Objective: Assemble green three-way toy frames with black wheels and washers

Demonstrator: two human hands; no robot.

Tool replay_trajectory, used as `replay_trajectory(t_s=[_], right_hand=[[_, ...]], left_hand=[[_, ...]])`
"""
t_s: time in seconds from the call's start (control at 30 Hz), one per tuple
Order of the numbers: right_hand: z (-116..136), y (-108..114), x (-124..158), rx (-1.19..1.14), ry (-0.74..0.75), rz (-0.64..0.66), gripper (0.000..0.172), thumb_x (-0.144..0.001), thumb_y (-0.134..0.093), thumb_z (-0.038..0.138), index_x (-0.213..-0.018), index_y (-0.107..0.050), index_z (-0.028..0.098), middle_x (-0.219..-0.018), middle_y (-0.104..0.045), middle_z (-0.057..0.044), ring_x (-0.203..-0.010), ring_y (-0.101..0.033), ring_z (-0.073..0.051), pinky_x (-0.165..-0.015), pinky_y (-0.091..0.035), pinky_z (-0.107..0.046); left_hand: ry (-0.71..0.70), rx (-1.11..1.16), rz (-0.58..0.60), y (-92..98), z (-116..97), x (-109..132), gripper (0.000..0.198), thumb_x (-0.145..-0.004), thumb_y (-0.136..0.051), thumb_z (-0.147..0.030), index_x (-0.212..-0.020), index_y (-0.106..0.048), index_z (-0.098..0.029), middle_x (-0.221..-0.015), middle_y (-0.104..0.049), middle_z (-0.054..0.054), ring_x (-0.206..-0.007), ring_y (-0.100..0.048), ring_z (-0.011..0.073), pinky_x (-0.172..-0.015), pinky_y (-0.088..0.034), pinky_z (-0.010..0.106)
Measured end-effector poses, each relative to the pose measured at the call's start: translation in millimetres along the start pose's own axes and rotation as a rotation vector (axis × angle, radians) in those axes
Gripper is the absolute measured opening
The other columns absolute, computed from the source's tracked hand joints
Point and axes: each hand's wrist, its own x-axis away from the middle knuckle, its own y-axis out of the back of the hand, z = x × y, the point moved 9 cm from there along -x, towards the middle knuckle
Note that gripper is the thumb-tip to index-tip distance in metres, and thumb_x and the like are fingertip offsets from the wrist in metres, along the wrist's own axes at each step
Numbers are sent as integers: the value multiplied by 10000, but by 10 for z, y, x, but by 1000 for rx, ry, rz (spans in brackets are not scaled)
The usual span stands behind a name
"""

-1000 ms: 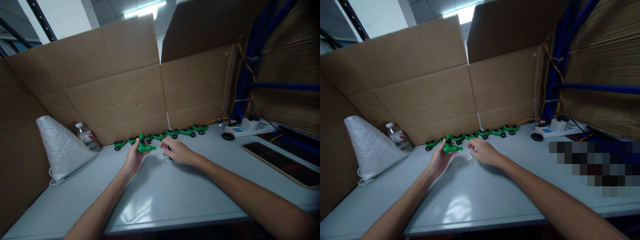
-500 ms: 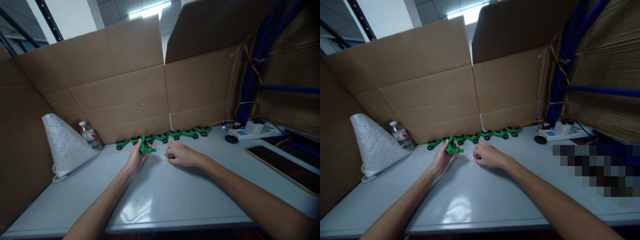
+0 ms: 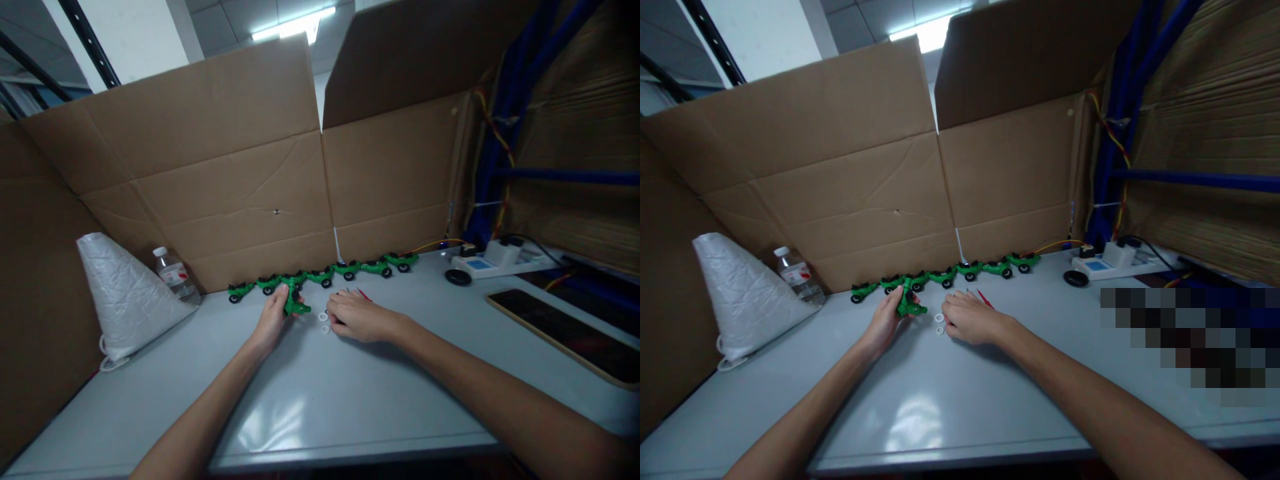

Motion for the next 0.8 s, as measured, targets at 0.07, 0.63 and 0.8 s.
replay_trajectory(t_s=[0.07, 0.63, 0.8], right_hand=[[0, -10, 5, -4, 10, -1, 115, -985, -567, 207, -894, -637, 195, -988, -649, -109, -974, -568, -286, -828, -383, -385], [-154, -6, 9, -63, -31, -18, 74, -973, -638, 254, -1032, -608, 220, -1119, -641, -97, -1039, -568, -278, -932, -401, -403], [-205, -18, -25, -89, -40, -53, 67, -1001, -592, 229, -1064, -606, 214, -1130, -637, -96, -1055, -570, -264, -929, -397, -376]], left_hand=[[12, 2, -7, 6, -2, 7, 537, -840, -738, -672, -900, -725, -139, -874, -726, 79, -771, -665, 192, -644, -509, 265], [57, 126, -2, -5, -164, 69, 472, -882, -744, -594, -991, -723, -134, -926, -735, 85, -810, -686, 196, -631, -503, 256], [50, 108, -3, 29, -133, 47, 476, -881, -737, -604, -961, -723, -135, -931, -740, 95, -808, -689, 199, -634, -501, 258]])
